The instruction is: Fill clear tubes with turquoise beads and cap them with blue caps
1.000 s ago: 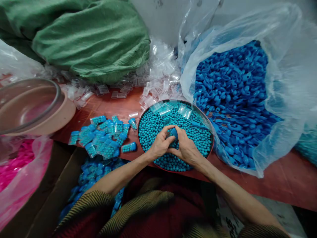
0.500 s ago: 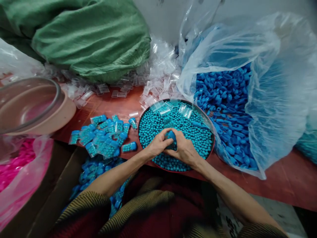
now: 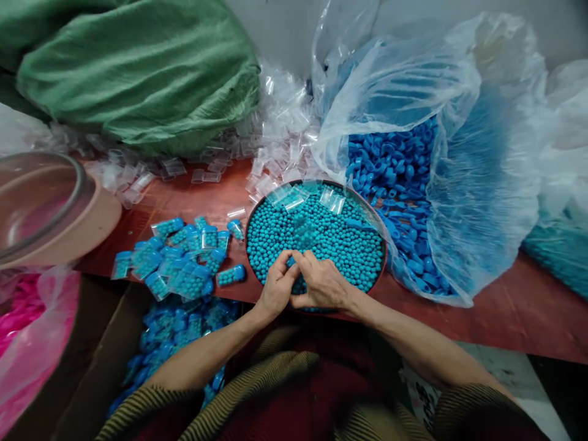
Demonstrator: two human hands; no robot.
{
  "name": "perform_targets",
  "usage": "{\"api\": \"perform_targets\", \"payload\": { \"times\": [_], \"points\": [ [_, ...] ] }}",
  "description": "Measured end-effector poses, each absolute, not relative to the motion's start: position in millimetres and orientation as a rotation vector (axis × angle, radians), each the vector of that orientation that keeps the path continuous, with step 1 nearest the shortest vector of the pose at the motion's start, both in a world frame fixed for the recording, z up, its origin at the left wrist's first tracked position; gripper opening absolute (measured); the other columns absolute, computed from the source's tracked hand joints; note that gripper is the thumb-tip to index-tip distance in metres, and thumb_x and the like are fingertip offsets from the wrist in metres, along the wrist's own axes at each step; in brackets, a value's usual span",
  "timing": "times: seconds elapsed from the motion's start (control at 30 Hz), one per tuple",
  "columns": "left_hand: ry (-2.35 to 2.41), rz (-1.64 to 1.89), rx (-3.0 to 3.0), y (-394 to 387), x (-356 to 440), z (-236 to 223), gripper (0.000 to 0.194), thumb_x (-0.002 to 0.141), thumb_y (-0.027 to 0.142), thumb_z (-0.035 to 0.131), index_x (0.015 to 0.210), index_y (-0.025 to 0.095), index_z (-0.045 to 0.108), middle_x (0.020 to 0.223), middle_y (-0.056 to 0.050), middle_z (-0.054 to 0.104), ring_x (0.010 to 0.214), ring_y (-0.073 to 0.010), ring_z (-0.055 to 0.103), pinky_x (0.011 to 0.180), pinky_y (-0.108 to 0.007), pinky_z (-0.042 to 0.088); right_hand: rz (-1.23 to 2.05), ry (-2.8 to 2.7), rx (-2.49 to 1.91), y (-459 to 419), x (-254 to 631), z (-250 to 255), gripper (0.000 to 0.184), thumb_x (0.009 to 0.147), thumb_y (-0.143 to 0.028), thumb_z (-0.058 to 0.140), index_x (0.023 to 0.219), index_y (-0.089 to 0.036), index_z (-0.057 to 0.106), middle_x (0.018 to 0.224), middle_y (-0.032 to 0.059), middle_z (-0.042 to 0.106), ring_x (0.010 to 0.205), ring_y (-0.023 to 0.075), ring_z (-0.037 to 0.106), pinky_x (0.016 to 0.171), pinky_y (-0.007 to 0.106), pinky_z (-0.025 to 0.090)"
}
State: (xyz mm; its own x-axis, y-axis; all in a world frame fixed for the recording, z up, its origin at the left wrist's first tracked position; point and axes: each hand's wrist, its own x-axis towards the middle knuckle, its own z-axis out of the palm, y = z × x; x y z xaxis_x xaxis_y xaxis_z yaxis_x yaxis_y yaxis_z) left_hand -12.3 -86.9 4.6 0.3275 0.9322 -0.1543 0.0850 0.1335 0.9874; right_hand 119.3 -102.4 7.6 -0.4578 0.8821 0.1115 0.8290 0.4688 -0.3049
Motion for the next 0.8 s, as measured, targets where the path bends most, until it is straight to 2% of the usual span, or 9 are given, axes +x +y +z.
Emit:
{"api": "perform_targets", "payload": {
  "times": [0.1, 0.17, 0.27, 0.37, 0.47, 0.6, 0.7, 0.8],
  "points": [
    [1.122, 0.793, 1.427, -81.8, -19.5, 9.0, 0.016, 0.086, 0.033, 0.048, 0.085, 0.018, 0.052, 0.079, 0.001, 0.052, 0.076, -0.0128, 0.048, 0.074, -0.023, 0.042, 0.344, -2.484, -1.512, -101.4, 108.3, 10.9, 0.076, 0.078, -0.057, 0.055, 0.131, -0.006, 0.037, 0.100, 0.0154, 0.058, 0.073, 0.0233, 0.061, 0.051, 0.030, 0.046],
    [1.185, 0.744, 1.544, -76.3, -31.5, 13.6, 0.018, 0.086, 0.033, 0.045, 0.090, 0.018, 0.053, 0.081, 0.000, 0.054, 0.076, -0.0133, 0.049, 0.073, -0.024, 0.042, 0.355, -2.499, -1.521, -100.4, 104.4, 15.3, 0.076, 0.081, -0.058, 0.051, 0.137, -0.011, 0.031, 0.107, 0.0150, 0.057, 0.076, 0.0223, 0.062, 0.051, 0.028, 0.045],
    [1.349, 0.673, 1.638, -63.8, -64.5, 18.6, 0.032, 0.086, 0.039, 0.044, 0.107, 0.018, 0.053, 0.081, 0.000, 0.056, 0.071, -0.0137, 0.050, 0.069, -0.025, 0.043, 0.294, -2.452, -1.654, -92.9, 118.3, 21.0, 0.062, 0.089, -0.051, 0.045, 0.139, -0.018, 0.030, 0.116, 0.0137, 0.056, 0.083, 0.0207, 0.062, 0.053, 0.026, 0.043],
    [1.587, 0.662, 1.694, -48.7, -109.8, 18.0, 0.040, 0.085, 0.044, 0.043, 0.113, 0.017, 0.053, 0.082, -0.001, 0.057, 0.072, -0.0155, 0.052, 0.070, -0.027, 0.044, 0.093, -2.244, -1.996, -76.8, 159.1, 19.3, 0.037, 0.096, -0.033, 0.034, 0.127, -0.018, 0.047, 0.112, 0.0134, 0.059, 0.087, 0.0204, 0.060, 0.058, 0.026, 0.042],
    [1.924, 0.552, 1.856, -37.9, -146.6, 14.5, 0.046, 0.085, 0.043, 0.041, 0.121, 0.017, 0.053, 0.086, -0.004, 0.060, 0.079, -0.0214, 0.056, 0.076, -0.034, 0.045, -0.135, -2.109, -2.264, -59.1, 203.3, 10.1, 0.029, 0.092, -0.023, 0.038, 0.109, -0.011, 0.058, 0.099, 0.0181, 0.061, 0.090, 0.0268, 0.056, 0.067, 0.033, 0.041],
    [2.227, 0.531, 2.127, -36.7, -144.0, 15.1, 0.048, 0.086, 0.038, 0.042, 0.124, 0.011, 0.054, 0.106, -0.017, 0.059, 0.100, -0.0321, 0.053, 0.088, -0.046, 0.041, -0.143, -2.210, -2.333, -46.5, 227.1, -2.6, 0.024, 0.089, -0.018, 0.040, 0.093, -0.010, 0.062, 0.092, 0.0194, 0.061, 0.091, 0.0300, 0.053, 0.074, 0.039, 0.039],
    [2.027, 0.636, 2.257, -40.0, -101.5, 15.3, 0.039, 0.088, 0.035, 0.042, 0.114, 0.012, 0.059, 0.104, -0.016, 0.061, 0.100, -0.0304, 0.054, 0.089, -0.045, 0.041, -0.094, -2.255, -2.269, -43.4, 222.4, -7.2, 0.024, 0.090, -0.024, 0.042, 0.092, -0.013, 0.064, 0.094, 0.0174, 0.062, 0.095, 0.0305, 0.052, 0.078, 0.040, 0.038],
    [1.547, 0.605, 2.266, -38.5, -46.6, 6.7, 0.031, 0.089, 0.032, 0.044, 0.113, 0.018, 0.058, 0.104, -0.009, 0.062, 0.094, -0.0223, 0.058, 0.086, -0.035, 0.045, 0.099, -2.249, -2.167, -42.4, 213.3, -9.1, 0.031, 0.092, -0.029, 0.042, 0.112, -0.016, 0.060, 0.095, 0.0139, 0.066, 0.093, 0.0283, 0.056, 0.077, 0.036, 0.039]
  ]
}}
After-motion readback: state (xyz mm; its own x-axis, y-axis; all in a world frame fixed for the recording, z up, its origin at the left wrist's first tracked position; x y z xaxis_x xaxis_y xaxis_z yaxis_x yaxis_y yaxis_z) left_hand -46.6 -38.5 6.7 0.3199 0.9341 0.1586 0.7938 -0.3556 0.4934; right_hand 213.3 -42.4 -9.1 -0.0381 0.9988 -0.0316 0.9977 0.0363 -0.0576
